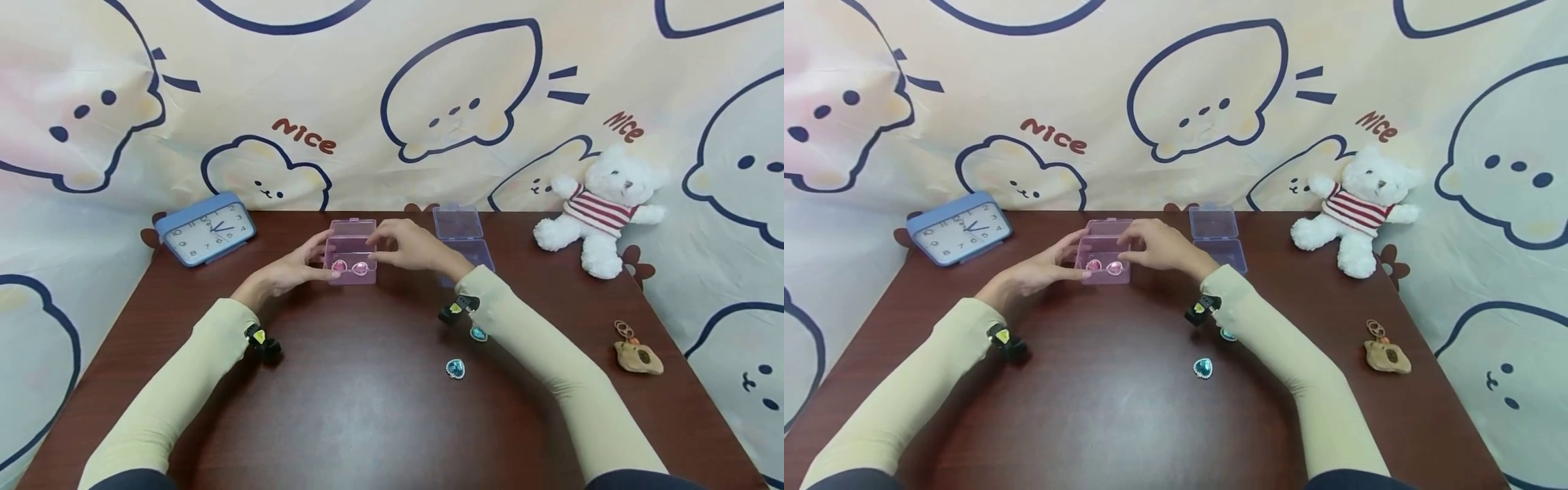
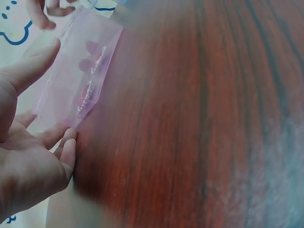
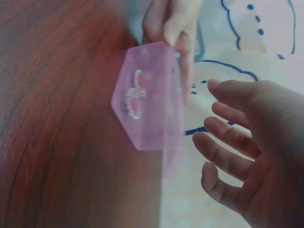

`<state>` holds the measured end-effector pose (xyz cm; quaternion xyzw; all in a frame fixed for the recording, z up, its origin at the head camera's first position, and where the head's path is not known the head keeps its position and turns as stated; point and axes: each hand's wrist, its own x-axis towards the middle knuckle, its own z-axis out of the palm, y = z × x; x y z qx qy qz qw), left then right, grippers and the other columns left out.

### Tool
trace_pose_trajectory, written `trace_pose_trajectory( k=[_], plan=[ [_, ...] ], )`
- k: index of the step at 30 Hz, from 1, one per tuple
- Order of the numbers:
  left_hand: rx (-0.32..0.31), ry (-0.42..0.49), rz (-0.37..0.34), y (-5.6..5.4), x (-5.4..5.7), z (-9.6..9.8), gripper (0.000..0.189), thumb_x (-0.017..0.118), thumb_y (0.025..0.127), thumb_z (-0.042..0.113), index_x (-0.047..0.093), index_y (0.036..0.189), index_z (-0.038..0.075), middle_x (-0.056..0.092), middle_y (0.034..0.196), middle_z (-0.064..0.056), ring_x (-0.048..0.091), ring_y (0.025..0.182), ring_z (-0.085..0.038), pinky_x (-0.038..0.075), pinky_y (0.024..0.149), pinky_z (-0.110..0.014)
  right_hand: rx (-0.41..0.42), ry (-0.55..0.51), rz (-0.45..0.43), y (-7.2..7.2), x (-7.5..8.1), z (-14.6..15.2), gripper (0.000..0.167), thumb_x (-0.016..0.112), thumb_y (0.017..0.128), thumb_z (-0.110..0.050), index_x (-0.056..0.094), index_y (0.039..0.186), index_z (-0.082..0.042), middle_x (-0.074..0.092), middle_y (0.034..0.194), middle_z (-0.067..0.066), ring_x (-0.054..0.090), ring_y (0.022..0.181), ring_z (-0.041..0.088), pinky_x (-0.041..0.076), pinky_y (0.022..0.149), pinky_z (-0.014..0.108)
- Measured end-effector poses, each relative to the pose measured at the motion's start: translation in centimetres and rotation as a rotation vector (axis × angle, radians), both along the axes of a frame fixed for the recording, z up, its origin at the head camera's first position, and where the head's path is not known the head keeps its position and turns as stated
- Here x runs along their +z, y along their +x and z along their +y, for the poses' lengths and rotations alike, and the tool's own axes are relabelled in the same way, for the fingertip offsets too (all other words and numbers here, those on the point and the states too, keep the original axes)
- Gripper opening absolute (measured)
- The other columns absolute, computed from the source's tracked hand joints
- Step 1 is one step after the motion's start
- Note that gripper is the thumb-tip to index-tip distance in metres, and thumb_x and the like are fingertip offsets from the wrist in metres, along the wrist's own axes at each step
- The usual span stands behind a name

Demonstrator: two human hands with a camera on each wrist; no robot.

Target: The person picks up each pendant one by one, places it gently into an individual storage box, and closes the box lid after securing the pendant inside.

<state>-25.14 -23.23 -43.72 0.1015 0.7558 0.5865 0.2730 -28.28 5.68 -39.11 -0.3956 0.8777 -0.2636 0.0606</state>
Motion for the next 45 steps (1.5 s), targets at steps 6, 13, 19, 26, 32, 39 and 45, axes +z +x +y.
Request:
trace_pose_trajectory(
  k=[6, 13, 19, 26, 32, 39, 45],
  plan=[
    [0.074, -0.072, 0.071, 0.2, 1.5, 0.4, 0.109, 0.076, 0.093, 0.023, -0.006, 0.164, 0.037, 0.000, 0.170, -0.015, 0.009, 0.155, -0.043, 0.015, 0.123, -0.070, 0.054, -0.040, 0.046, 1.0, 1.5, 3.5, 0.024, 0.077, 0.094, -0.026, 0.076, 0.111, -0.010, 0.073, 0.113, 0.002, 0.067, 0.095, 0.019, 0.059, 0.086, 0.034],
    [0.280, -0.190, 0.692, 1.9, 4.8, 5.8, 0.093, 0.082, 0.087, 0.035, 0.027, 0.162, 0.033, 0.020, 0.167, -0.009, 0.017, 0.152, -0.029, 0.019, 0.121, -0.065, 0.016, -0.052, 0.026, 2.9, 2.1, 9.2, 0.016, 0.077, 0.094, -0.026, 0.075, 0.108, -0.018, 0.073, 0.109, -0.001, 0.067, 0.096, 0.016, 0.059, 0.085, 0.041],
    [0.037, 0.005, 0.726, 4.8, 7.2, 12.7, 0.068, 0.078, 0.092, 0.021, 0.048, 0.152, 0.025, 0.048, 0.152, -0.005, 0.049, 0.132, -0.024, 0.045, 0.107, -0.053, -0.010, -0.065, 0.041, 4.6, 2.0, 13.3, 0.016, 0.079, 0.093, -0.024, 0.076, 0.106, -0.016, 0.075, 0.104, -0.003, 0.065, 0.087, 0.011, 0.058, 0.076, 0.038],
    [-0.106, -0.124, 0.461, 4.2, 3.7, 16.3, 0.091, 0.081, 0.089, 0.024, 0.026, 0.162, 0.022, 0.034, 0.158, -0.019, 0.052, 0.135, -0.039, 0.049, 0.108, -0.054, -0.009, -0.046, -0.103, 7.4, -1.3, 17.3, 0.030, 0.081, 0.090, -0.030, 0.075, 0.112, -0.011, 0.074, 0.108, 0.005, 0.065, 0.087, 0.009, 0.058, 0.075, 0.034],
    [-0.120, -0.057, 0.149, 1.4, 2.1, 19.6, 0.111, 0.083, 0.087, 0.028, 0.004, 0.165, 0.034, 0.013, 0.168, -0.021, 0.034, 0.148, -0.043, 0.035, 0.119, -0.058, -0.041, 0.077, -0.252, 9.2, -3.4, 19.1, 0.054, 0.088, 0.082, -0.033, 0.069, 0.128, -0.012, 0.066, 0.118, 0.006, 0.061, 0.089, 0.015, 0.054, 0.078, 0.026],
    [-0.059, -0.006, 0.049, -0.9, 1.0, 21.9, 0.103, 0.079, 0.091, 0.030, 0.007, 0.165, 0.035, 0.016, 0.171, -0.013, 0.026, 0.155, -0.040, 0.024, 0.126, -0.058, -0.035, 0.068, -0.201, 10.0, -4.9, 19.2, 0.048, 0.088, 0.082, -0.031, 0.072, 0.124, -0.018, 0.063, 0.112, -0.001, 0.054, 0.086, 0.012, 0.051, 0.075, 0.024],
    [-0.067, -0.032, 0.080, -1.6, 0.0, 21.9, 0.092, 0.076, 0.094, 0.033, 0.017, 0.165, 0.034, 0.023, 0.170, -0.011, 0.030, 0.154, -0.036, 0.032, 0.123, -0.056, -0.011, 0.026, -0.136, 10.1, -6.4, 19.6, 0.032, 0.083, 0.087, -0.032, 0.075, 0.117, -0.021, 0.064, 0.109, -0.007, 0.054, 0.082, 0.004, 0.051, 0.072, 0.022]
  ],
)
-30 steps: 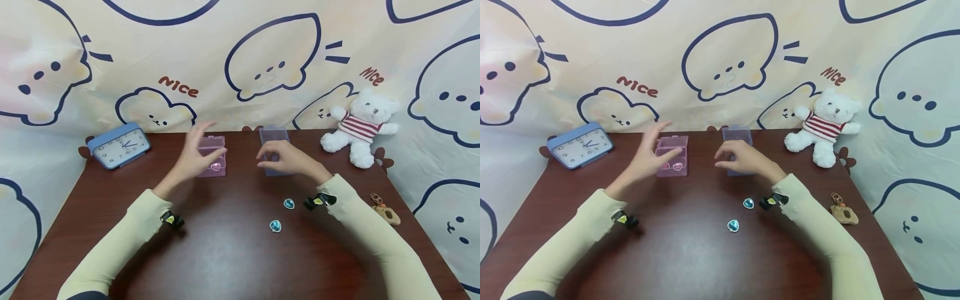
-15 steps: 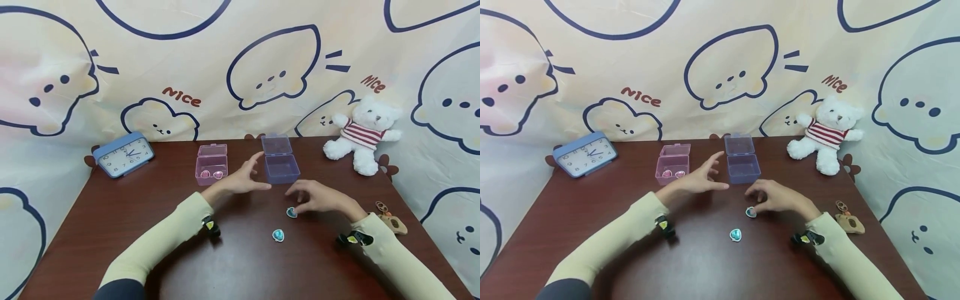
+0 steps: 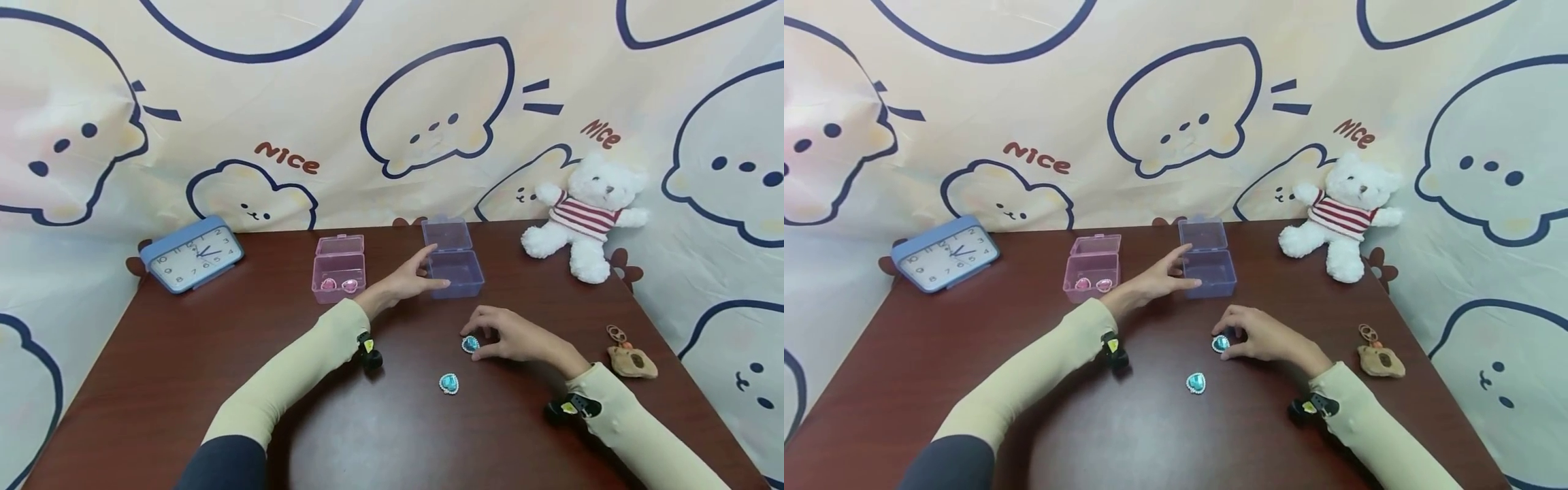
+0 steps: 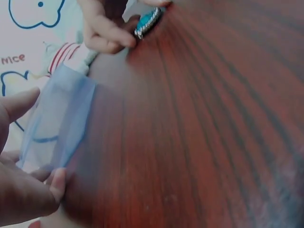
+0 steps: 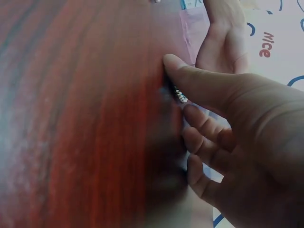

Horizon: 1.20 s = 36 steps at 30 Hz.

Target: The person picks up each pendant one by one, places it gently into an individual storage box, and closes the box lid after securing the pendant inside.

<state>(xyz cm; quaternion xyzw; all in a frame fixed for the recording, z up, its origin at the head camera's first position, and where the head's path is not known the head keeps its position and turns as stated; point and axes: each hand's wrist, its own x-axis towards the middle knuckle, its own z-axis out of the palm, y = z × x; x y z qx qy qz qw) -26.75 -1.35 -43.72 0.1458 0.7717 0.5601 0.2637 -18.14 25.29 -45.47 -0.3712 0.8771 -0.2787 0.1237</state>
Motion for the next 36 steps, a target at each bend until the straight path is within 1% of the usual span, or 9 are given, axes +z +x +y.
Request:
trace_pose_trajectory(
  k=[4, 6, 9, 12, 16, 23, 25, 31, 36],
  plan=[
    [-0.005, 0.000, 0.017, -0.2, -0.5, -0.2, 0.091, 0.077, 0.094, 0.035, 0.019, 0.164, 0.035, 0.029, 0.167, -0.010, 0.035, 0.151, -0.035, 0.036, 0.121, -0.056, 0.014, -0.031, 0.057, 0.1, -0.2, 0.0, 0.024, 0.082, 0.088, -0.028, 0.076, 0.110, -0.021, 0.065, 0.104, -0.008, 0.055, 0.079, 0.004, 0.051, 0.068, 0.021],
    [-0.013, -0.001, 0.022, -0.3, -0.6, -0.2, 0.091, 0.077, 0.093, 0.036, 0.020, 0.164, 0.036, 0.030, 0.167, -0.010, 0.035, 0.151, -0.035, 0.036, 0.120, -0.056, 0.005, -0.024, 0.058, 0.2, -0.2, 0.0, 0.023, 0.082, 0.089, -0.029, 0.076, 0.110, -0.021, 0.064, 0.104, -0.009, 0.054, 0.078, 0.004, 0.050, 0.068, 0.021],
    [-0.027, -0.001, 0.020, -0.4, -0.8, -0.3, 0.092, 0.077, 0.093, 0.036, 0.019, 0.164, 0.036, 0.030, 0.167, -0.010, 0.035, 0.151, -0.035, 0.036, 0.120, -0.055, 0.008, 0.013, 0.026, 0.4, 0.0, 0.0, 0.032, 0.082, 0.089, -0.034, 0.074, 0.116, -0.020, 0.063, 0.107, -0.008, 0.053, 0.080, 0.004, 0.050, 0.070, 0.021],
    [-0.037, -0.001, 0.021, -0.4, -0.9, -0.4, 0.092, 0.077, 0.093, 0.035, 0.018, 0.164, 0.036, 0.030, 0.166, -0.011, 0.036, 0.150, -0.036, 0.037, 0.120, -0.056, 0.026, 0.043, -0.029, 0.4, 0.2, 0.0, 0.038, 0.081, 0.089, -0.035, 0.072, 0.122, -0.020, 0.061, 0.111, -0.006, 0.052, 0.082, 0.005, 0.050, 0.072, 0.022],
    [-0.059, -0.008, 0.028, -0.6, -0.9, -0.6, 0.093, 0.076, 0.094, 0.035, 0.015, 0.164, 0.036, 0.030, 0.165, -0.012, 0.037, 0.148, -0.036, 0.038, 0.119, -0.056, 0.054, 0.051, -0.057, 0.1, 0.5, 0.0, 0.034, 0.080, 0.090, -0.033, 0.073, 0.122, -0.021, 0.061, 0.111, -0.006, 0.053, 0.082, 0.006, 0.050, 0.072, 0.023],
    [-0.074, -0.014, 0.053, -1.0, -0.6, -0.7, 0.095, 0.076, 0.093, 0.035, 0.013, 0.165, 0.034, 0.032, 0.165, -0.012, 0.039, 0.146, -0.035, 0.042, 0.116, -0.053, 0.065, 0.059, -0.053, -0.3, 0.9, 0.1, 0.034, 0.081, 0.089, -0.034, 0.074, 0.119, -0.022, 0.060, 0.110, -0.005, 0.053, 0.082, 0.005, 0.051, 0.072, 0.022],
    [-0.076, -0.008, 0.048, -1.1, -0.5, -0.8, 0.096, 0.078, 0.093, 0.034, 0.014, 0.165, 0.034, 0.033, 0.165, -0.012, 0.040, 0.146, -0.034, 0.041, 0.117, -0.053, 0.069, 0.059, -0.056, -0.3, 0.9, 0.2, 0.032, 0.080, 0.090, -0.033, 0.073, 0.119, -0.021, 0.060, 0.111, -0.005, 0.052, 0.083, 0.006, 0.051, 0.072, 0.023],
    [-0.077, 0.005, 0.029, -1.0, -0.5, -0.8, 0.098, 0.079, 0.091, 0.029, 0.016, 0.165, 0.031, 0.033, 0.164, -0.013, 0.038, 0.147, -0.035, 0.040, 0.118, -0.054, 0.068, 0.065, -0.037, 0.0, 1.0, 0.2, 0.026, 0.077, 0.093, -0.030, 0.073, 0.118, -0.022, 0.059, 0.111, -0.007, 0.053, 0.083, 0.006, 0.050, 0.072, 0.022],
    [-0.067, 0.008, 0.037, -0.9, -0.6, -0.7, 0.098, 0.080, 0.091, 0.030, 0.016, 0.165, 0.031, 0.034, 0.164, -0.013, 0.039, 0.146, -0.035, 0.041, 0.118, -0.053, 0.067, 0.063, -0.034, 0.0, 1.4, 0.1, 0.022, 0.078, 0.093, -0.027, 0.073, 0.115, -0.023, 0.060, 0.107, -0.009, 0.055, 0.082, 0.007, 0.051, 0.071, 0.022]
  ],
)
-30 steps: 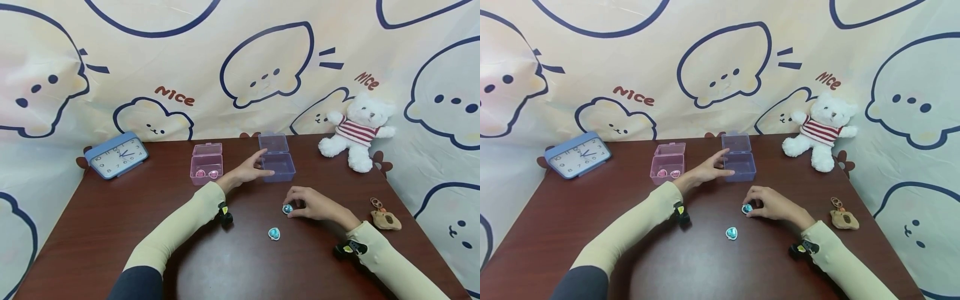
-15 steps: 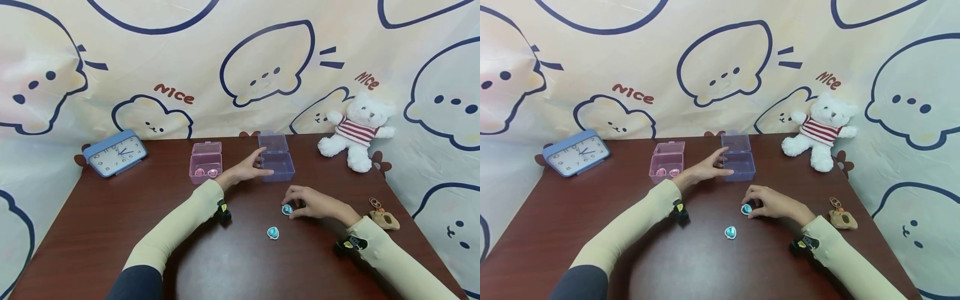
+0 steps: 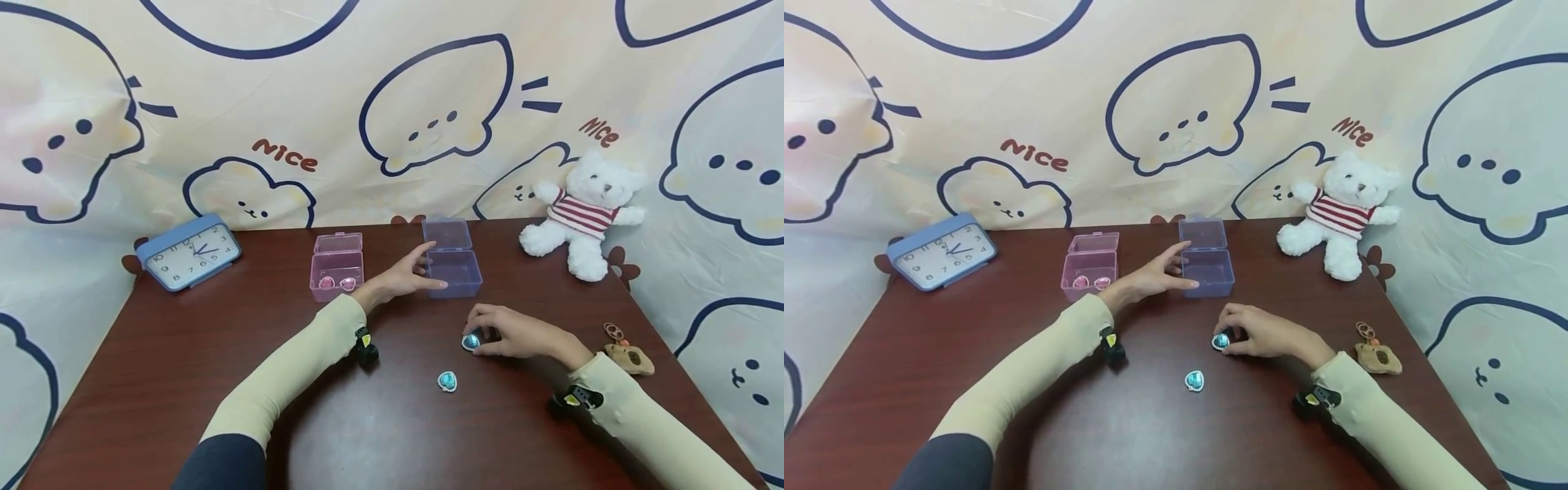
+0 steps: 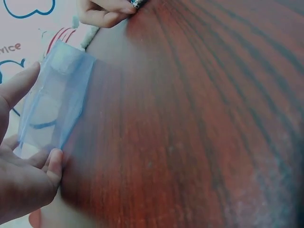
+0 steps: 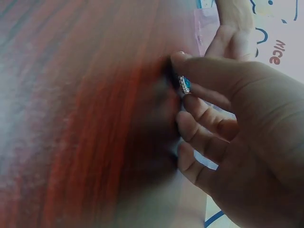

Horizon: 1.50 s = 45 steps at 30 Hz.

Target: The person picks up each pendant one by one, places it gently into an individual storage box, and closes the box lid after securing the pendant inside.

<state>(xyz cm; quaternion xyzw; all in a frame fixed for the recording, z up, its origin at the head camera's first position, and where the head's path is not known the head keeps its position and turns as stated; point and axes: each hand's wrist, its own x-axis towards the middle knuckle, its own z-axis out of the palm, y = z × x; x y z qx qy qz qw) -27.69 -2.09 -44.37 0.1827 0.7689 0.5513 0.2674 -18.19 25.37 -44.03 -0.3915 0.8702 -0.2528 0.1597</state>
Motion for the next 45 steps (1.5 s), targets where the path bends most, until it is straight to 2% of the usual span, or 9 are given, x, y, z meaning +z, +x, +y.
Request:
trace_pose_trajectory(
  k=[6, 14, 21, 26, 31, 38, 45],
  plan=[
    [0.007, -0.001, 0.022, -0.2, 0.1, 0.0, 0.096, 0.080, 0.090, 0.030, 0.018, 0.164, 0.033, 0.036, 0.162, -0.013, 0.040, 0.145, -0.035, 0.040, 0.118, -0.053, 0.006, -0.035, 0.022, -0.9, 0.9, -0.1, 0.022, 0.079, 0.092, -0.027, 0.073, 0.114, -0.023, 0.066, 0.101, -0.011, 0.055, 0.071, 0.003, 0.050, 0.063, 0.021],
    [0.014, -0.004, 0.027, -0.3, 0.2, 0.1, 0.095, 0.080, 0.091, 0.031, 0.019, 0.164, 0.034, 0.036, 0.162, -0.013, 0.041, 0.145, -0.035, 0.041, 0.117, -0.053, -0.067, -0.096, 0.096, -2.9, 3.4, -0.2, 0.022, 0.080, 0.091, -0.029, 0.074, 0.112, -0.028, 0.068, 0.100, -0.012, 0.054, 0.068, 0.005, 0.049, 0.061, 0.023],
    [0.019, -0.011, 0.015, -0.2, 0.1, 0.2, 0.096, 0.080, 0.091, 0.033, 0.018, 0.164, 0.035, 0.034, 0.163, -0.013, 0.039, 0.147, -0.035, 0.039, 0.119, -0.054, -0.139, -0.159, 0.203, -5.1, 5.1, 0.0, 0.025, 0.082, 0.089, -0.024, 0.075, 0.112, -0.020, 0.069, 0.095, -0.005, 0.054, 0.068, 0.007, 0.048, 0.060, 0.024],
    [0.014, -0.013, 0.021, -0.1, 0.3, 0.1, 0.095, 0.079, 0.092, 0.033, 0.017, 0.164, 0.034, 0.035, 0.163, -0.012, 0.040, 0.145, -0.034, 0.039, 0.119, -0.054, -0.196, -0.165, 0.238, -6.8, 5.8, 0.0, 0.027, 0.083, 0.089, -0.024, 0.075, 0.114, -0.016, 0.070, 0.093, 0.002, 0.055, 0.068, 0.010, 0.048, 0.061, 0.024],
    [0.012, -0.021, 0.021, 0.0, 0.4, 0.0, 0.095, 0.079, 0.092, 0.033, 0.017, 0.164, 0.033, 0.035, 0.163, -0.012, 0.040, 0.145, -0.034, 0.039, 0.119, -0.055, -0.240, -0.165, 0.263, -8.0, 5.8, -0.2, 0.029, 0.083, 0.088, -0.023, 0.075, 0.114, -0.014, 0.072, 0.095, 0.001, 0.057, 0.069, 0.011, 0.049, 0.062, 0.024],
    [0.001, -0.026, 0.018, 0.0, 0.4, 0.1, 0.097, 0.079, 0.092, 0.034, 0.015, 0.165, 0.032, 0.034, 0.163, -0.012, 0.039, 0.146, -0.035, 0.038, 0.119, -0.056, -0.269, -0.142, 0.278, -9.1, 4.7, -0.1, 0.029, 0.083, 0.088, -0.023, 0.075, 0.113, -0.010, 0.072, 0.093, 0.003, 0.056, 0.072, 0.013, 0.048, 0.064, 0.025],
    [0.002, -0.034, 0.027, 0.2, 0.1, -0.2, 0.096, 0.078, 0.092, 0.035, 0.015, 0.164, 0.034, 0.035, 0.163, -0.011, 0.040, 0.145, -0.034, 0.038, 0.119, -0.055, -0.295, -0.128, 0.229, -9.8, 3.1, -0.4, 0.029, 0.082, 0.089, -0.021, 0.076, 0.114, -0.009, 0.074, 0.098, 0.005, 0.059, 0.075, 0.016, 0.049, 0.066, 0.026]
  ],
)
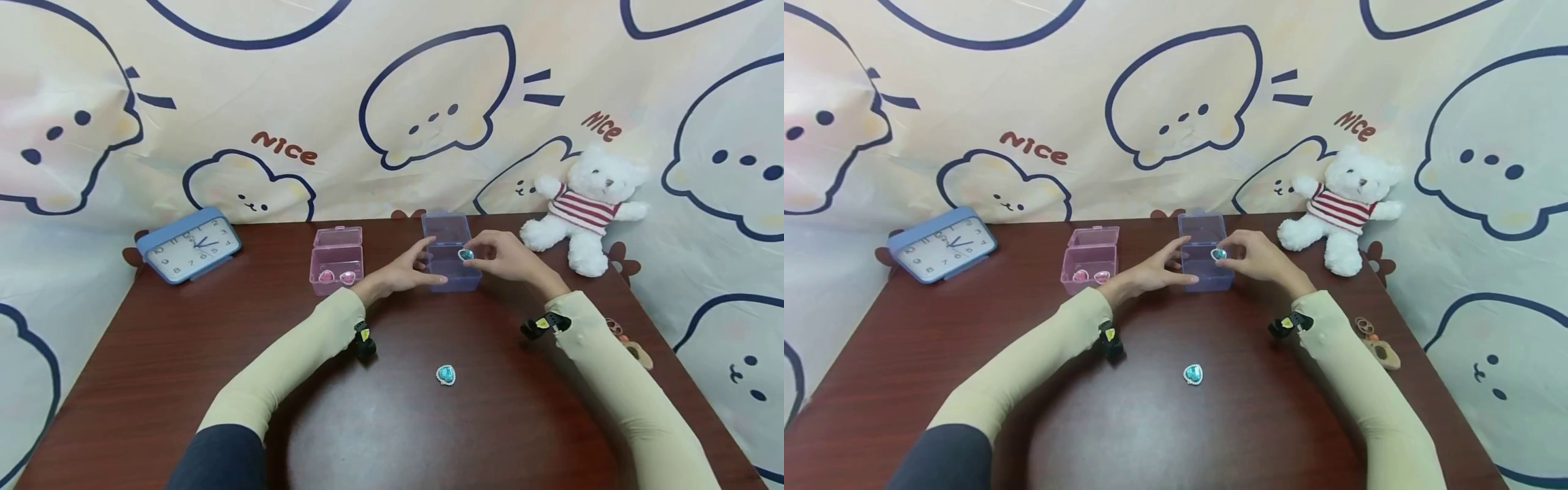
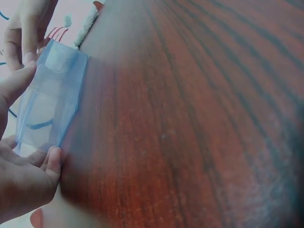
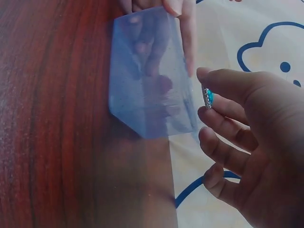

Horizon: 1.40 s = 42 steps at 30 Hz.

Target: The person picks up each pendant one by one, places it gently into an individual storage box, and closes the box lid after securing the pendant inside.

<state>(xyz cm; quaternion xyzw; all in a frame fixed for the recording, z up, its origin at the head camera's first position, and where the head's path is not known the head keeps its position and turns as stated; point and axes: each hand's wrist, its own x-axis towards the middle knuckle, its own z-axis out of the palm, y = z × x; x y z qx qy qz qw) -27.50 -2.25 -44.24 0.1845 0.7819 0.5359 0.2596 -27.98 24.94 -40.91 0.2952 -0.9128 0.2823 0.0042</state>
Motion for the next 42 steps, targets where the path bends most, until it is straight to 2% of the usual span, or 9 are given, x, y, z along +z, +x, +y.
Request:
trace_pose_trajectory(
  k=[4, 9, 30, 37, 42],
  plan=[
    [0.002, -0.006, -0.006, 0.1, -0.2, -0.7, 0.095, 0.077, 0.093, 0.034, 0.014, 0.165, 0.034, 0.034, 0.163, -0.011, 0.040, 0.144, -0.034, 0.037, 0.119, -0.055, 0.028, -0.014, -0.011, -0.3, -1.3, -0.8, 0.029, 0.081, 0.090, -0.021, 0.075, 0.115, -0.009, 0.074, 0.103, 0.006, 0.059, 0.075, 0.015, 0.050, 0.067, 0.026],
    [-0.028, -0.010, -0.006, -0.1, -0.3, -0.3, 0.097, 0.077, 0.092, 0.036, 0.013, 0.165, 0.035, 0.032, 0.165, -0.012, 0.040, 0.146, -0.035, 0.037, 0.120, -0.055, 0.008, -0.007, -0.002, -0.4, -2.1, -0.4, 0.028, 0.083, 0.088, -0.020, 0.076, 0.114, -0.010, 0.074, 0.102, 0.004, 0.059, 0.074, 0.014, 0.049, 0.065, 0.026],
    [-0.039, 0.006, -0.004, -0.2, -0.1, 0.0, 0.097, 0.077, 0.092, 0.035, 0.013, 0.165, 0.034, 0.033, 0.164, -0.013, 0.040, 0.146, -0.035, 0.038, 0.118, -0.056, -0.004, 0.027, -0.026, -0.4, -2.0, -0.4, 0.030, 0.082, 0.089, -0.024, 0.076, 0.115, -0.010, 0.073, 0.109, 0.006, 0.062, 0.084, 0.018, 0.053, 0.074, 0.033],
    [-0.028, 0.006, -0.008, -0.2, 0.0, 0.1, 0.097, 0.078, 0.092, 0.035, 0.014, 0.164, 0.035, 0.034, 0.163, -0.013, 0.040, 0.145, -0.035, 0.038, 0.119, -0.055, -0.005, 0.055, -0.011, -0.4, -1.9, -0.5, 0.033, 0.082, 0.089, -0.024, 0.075, 0.117, -0.008, 0.073, 0.112, 0.009, 0.064, 0.089, 0.021, 0.055, 0.080, 0.039],
    [-0.030, 0.009, -0.011, -0.2, -0.1, 0.0, 0.097, 0.077, 0.092, 0.035, 0.013, 0.165, 0.034, 0.033, 0.164, -0.013, 0.040, 0.145, -0.035, 0.037, 0.119, -0.056, -0.011, 0.054, 0.022, -0.1, -1.6, -0.4, 0.028, 0.079, 0.092, -0.024, 0.076, 0.116, -0.009, 0.073, 0.110, 0.008, 0.063, 0.086, 0.018, 0.055, 0.077, 0.035]
  ],
)
